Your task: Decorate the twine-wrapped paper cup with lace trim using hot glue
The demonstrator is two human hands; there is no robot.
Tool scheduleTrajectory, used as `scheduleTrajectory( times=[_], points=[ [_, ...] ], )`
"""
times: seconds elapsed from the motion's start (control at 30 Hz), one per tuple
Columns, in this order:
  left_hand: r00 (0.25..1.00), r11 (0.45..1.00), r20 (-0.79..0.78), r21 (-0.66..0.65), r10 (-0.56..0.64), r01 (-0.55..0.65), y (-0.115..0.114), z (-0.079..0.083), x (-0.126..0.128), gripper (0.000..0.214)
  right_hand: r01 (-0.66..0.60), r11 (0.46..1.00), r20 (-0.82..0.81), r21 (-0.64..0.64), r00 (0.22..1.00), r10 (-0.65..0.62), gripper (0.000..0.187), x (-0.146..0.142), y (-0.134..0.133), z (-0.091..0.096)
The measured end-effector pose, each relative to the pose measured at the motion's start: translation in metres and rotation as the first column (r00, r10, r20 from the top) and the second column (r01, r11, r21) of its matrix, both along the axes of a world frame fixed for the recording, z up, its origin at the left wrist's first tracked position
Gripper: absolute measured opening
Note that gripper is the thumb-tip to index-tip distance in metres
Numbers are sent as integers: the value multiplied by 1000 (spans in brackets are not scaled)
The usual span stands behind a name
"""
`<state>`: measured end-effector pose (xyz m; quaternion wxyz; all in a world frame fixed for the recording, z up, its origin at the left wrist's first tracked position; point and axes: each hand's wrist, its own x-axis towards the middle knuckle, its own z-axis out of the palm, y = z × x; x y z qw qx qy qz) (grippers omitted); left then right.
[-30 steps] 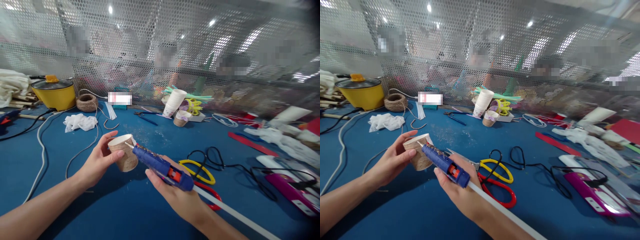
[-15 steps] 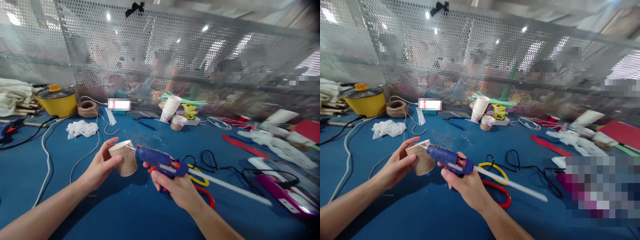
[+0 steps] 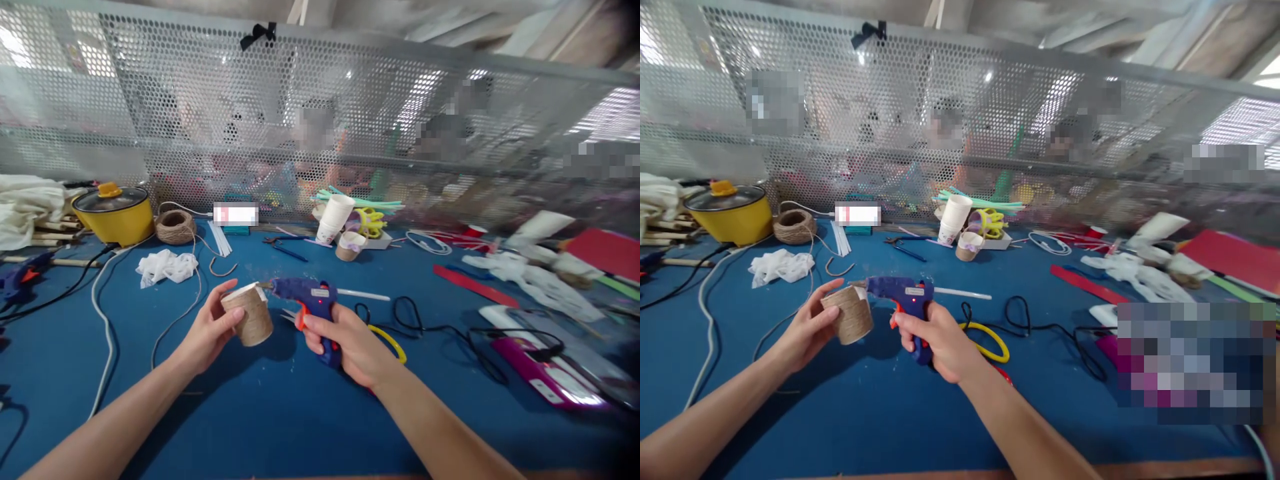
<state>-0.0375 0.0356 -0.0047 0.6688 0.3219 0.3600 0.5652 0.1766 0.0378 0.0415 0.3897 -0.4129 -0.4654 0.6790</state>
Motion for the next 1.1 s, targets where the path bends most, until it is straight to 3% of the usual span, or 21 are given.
scheduleTrajectory(
  times=[0.13, 0.23, 0.4, 0.53, 0.67, 0.8, 0.9, 0.97, 1.03, 1.1],
  points=[
    [999, 1000, 46, -8, 3, -2, 3, -3, 0, 58, 59, 998, 64, 2, 996, -59, 43, 6, 10, 5],
    [998, 1000, 50, -10, -24, 25, 3, -5, -3, 59, 119, 990, 241, 70, 962, -133, 48, 14, 27, 2],
    [991, 993, 57, -7, -118, 119, 0, -3, -10, 61, 191, 967, 524, 169, 813, -252, 36, 25, 74, -17],
    [981, 983, 54, -1, -184, 184, -4, 2, -14, 61, 178, 968, 728, 176, 638, -249, 31, 29, 108, -33],
    [981, 982, 46, -3, -187, 187, -8, 6, -15, 62, 114, 975, 851, 190, 477, -221, 29, 26, 123, -43],
    [976, 977, 36, -13, -213, 214, -11, 9, -13, 64, 78, 971, 888, 225, 394, -237, 28, 19, 124, -48],
    [974, 975, 34, -9, -224, 224, -12, 11, -12, 63, 80, 954, 872, 290, 389, -298, 27, 15, 117, -44],
    [974, 974, 43, 3, -224, 225, -12, 11, -13, 63, 69, 935, 834, 348, 433, -342, 23, 12, 108, -35],
    [973, 974, 55, 13, -226, 226, -12, 10, -13, 64, 22, 923, 777, 384, 531, -336, 18, 6, 93, -25],
    [969, 971, 65, 19, -237, 237, -13, 10, -13, 66, -61, 932, 717, 357, 658, -231, 27, -2, 73, -17]
  ],
)
